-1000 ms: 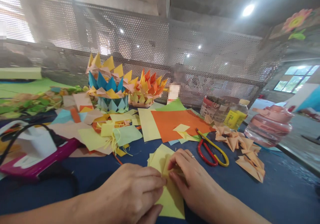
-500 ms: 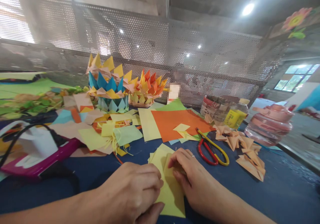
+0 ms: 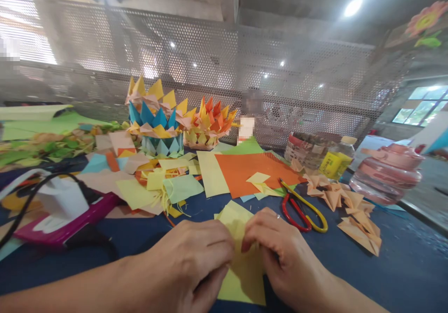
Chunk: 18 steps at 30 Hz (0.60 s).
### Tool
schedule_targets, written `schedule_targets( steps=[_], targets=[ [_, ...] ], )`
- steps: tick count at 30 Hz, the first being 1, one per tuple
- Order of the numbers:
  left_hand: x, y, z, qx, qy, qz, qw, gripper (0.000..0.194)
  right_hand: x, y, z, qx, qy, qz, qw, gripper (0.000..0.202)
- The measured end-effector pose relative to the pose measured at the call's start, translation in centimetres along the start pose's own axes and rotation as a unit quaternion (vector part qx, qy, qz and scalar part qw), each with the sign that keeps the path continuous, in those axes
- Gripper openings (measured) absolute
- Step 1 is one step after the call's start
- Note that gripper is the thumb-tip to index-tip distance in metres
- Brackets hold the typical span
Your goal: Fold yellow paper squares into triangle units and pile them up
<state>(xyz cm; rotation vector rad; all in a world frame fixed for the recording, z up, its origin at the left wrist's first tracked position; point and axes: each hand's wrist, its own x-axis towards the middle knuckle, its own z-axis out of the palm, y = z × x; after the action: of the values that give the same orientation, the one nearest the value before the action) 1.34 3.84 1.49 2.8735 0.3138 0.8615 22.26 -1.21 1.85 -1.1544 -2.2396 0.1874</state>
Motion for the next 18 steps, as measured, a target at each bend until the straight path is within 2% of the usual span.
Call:
schedule_targets(
  steps=[4,8,10,14,18],
  targets=[
    [0.4,-0.9,-1.0,-0.051,0.006,-0.005,0.999,0.042,0.0,-0.2,-0.3,0.003,-0.036,-0.057,0.998,0.039],
    [0.7,-2.3,-1.8,-0.039,-0.065,-0.021,0.997,0.057,0.0,-0.3,-0.4,-0.012,-0.035,-0.062,0.997,0.039],
    [0.8,-2.7,-2.0,-0.047,-0.087,-0.018,0.995,0.053,0.0,-0.3,-0.4,-0.014,-0.033,-0.068,0.997,0.039],
    [1.2,-3.1,-2.0,-0.108,-0.097,-0.016,0.989,0.030,0.0,-0.3,-0.5,-0.019,-0.042,-0.079,0.996,0.039],
    [1.5,-3.0,-1.9,-0.163,-0.105,-0.058,0.979,0.022,0.0,-0.3,-0.6,-0.024,-0.086,-0.101,0.991,0.042]
  ],
)
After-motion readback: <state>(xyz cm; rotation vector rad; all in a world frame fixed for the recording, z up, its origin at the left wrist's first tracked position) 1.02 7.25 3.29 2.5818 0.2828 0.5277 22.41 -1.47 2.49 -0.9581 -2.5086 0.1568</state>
